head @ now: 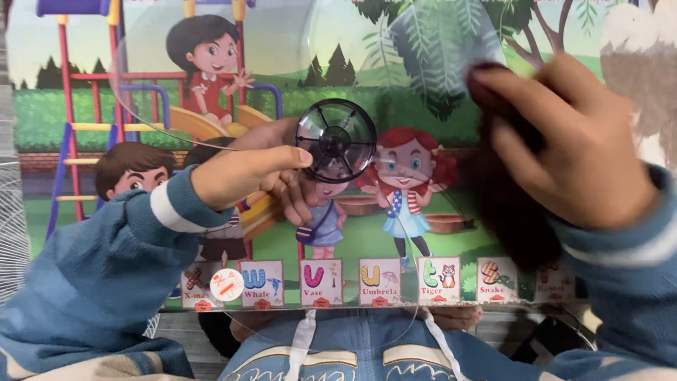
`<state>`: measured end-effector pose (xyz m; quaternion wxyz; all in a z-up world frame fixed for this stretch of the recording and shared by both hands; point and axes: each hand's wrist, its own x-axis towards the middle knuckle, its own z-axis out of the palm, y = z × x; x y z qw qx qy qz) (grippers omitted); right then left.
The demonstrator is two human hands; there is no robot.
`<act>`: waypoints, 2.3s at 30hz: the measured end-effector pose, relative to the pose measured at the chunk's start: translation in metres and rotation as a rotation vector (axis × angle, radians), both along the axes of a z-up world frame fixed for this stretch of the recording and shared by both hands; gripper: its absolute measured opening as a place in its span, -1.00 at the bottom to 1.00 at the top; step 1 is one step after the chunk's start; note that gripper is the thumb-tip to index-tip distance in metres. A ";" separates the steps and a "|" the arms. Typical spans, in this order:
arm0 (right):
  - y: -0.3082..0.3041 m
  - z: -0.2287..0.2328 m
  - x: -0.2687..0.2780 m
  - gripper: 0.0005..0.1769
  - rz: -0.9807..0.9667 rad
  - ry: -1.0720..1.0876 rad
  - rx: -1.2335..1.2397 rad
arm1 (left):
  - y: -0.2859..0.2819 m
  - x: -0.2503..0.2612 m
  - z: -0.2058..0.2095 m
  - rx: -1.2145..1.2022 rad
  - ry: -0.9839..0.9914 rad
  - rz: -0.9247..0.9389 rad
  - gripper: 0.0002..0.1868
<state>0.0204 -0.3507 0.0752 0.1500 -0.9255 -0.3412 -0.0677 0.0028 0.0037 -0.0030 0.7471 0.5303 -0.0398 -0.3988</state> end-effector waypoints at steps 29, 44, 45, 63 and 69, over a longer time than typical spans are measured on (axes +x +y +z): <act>0.059 -0.078 0.043 -0.63 -0.571 -0.857 -0.923 | 0.009 0.003 -0.009 -0.102 0.121 -0.006 -0.53; 0.020 -0.067 -0.024 -0.52 -0.211 -0.484 -0.557 | 0.008 -0.002 -0.007 -0.107 0.093 -0.002 -0.49; 0.015 -0.070 -0.030 -0.49 -0.303 -0.573 -0.660 | 0.008 -0.002 -0.007 -0.108 0.087 -0.012 -0.47; -0.050 -0.034 0.012 -0.23 -0.165 0.338 -0.378 | 0.011 0.000 -0.020 -0.180 0.122 -0.036 -0.50; 0.042 -0.042 0.073 -0.36 -0.112 -0.332 -0.087 | 0.010 0.002 -0.037 -0.134 0.058 -0.058 -0.58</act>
